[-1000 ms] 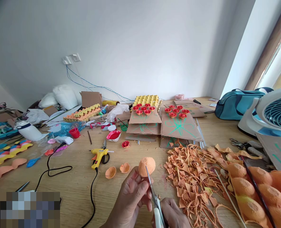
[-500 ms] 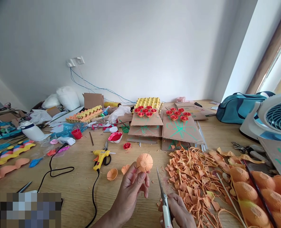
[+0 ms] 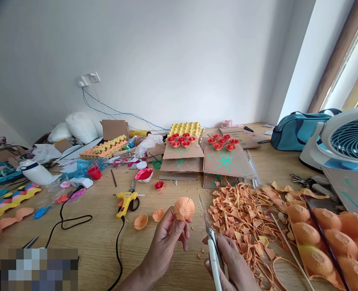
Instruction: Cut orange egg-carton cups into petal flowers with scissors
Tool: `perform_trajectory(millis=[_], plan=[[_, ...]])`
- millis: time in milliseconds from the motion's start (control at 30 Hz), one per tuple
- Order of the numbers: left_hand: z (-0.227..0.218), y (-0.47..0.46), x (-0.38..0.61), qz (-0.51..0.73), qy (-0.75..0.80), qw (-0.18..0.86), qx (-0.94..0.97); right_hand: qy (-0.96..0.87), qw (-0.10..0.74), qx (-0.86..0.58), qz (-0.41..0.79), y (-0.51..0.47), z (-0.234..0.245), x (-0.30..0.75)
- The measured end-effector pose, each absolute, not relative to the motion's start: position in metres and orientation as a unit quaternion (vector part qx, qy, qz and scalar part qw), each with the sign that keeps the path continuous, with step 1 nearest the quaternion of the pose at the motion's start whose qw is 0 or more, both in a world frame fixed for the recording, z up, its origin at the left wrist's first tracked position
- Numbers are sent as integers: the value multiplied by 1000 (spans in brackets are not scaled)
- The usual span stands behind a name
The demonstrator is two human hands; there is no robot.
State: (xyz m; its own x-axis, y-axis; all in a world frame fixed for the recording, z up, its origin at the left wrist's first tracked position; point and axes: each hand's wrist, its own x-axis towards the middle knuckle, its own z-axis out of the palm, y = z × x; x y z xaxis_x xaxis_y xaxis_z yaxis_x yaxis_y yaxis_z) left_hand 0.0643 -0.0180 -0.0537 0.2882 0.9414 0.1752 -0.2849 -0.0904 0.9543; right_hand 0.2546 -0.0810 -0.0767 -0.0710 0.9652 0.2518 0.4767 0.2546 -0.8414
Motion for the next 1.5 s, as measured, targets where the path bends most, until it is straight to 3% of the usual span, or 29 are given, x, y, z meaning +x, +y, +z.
perform_trajectory(millis=[200, 300, 533, 933, 1233, 1500], plan=[[-52, -18, 64, 482, 325, 591, 559, -690, 358, -572, 260, -75, -81, 259], [-52, -17, 63, 452, 360, 566, 588, -727, 353, -562, 175, -69, -83, 260], [-55, -21, 48, 350, 425, 308, 776, -790, 326, -518, -6, -64, -87, 260], [-66, -40, 17, 231, 454, 130, 851, -801, 325, -503, -10, -69, -88, 257], [-80, -30, -4, 209, 437, -39, 874, -800, 311, -513, 13, -73, -84, 255], [-89, -28, -7, 228, 432, -33, 872, -814, 292, -502, 18, -72, -89, 254]])
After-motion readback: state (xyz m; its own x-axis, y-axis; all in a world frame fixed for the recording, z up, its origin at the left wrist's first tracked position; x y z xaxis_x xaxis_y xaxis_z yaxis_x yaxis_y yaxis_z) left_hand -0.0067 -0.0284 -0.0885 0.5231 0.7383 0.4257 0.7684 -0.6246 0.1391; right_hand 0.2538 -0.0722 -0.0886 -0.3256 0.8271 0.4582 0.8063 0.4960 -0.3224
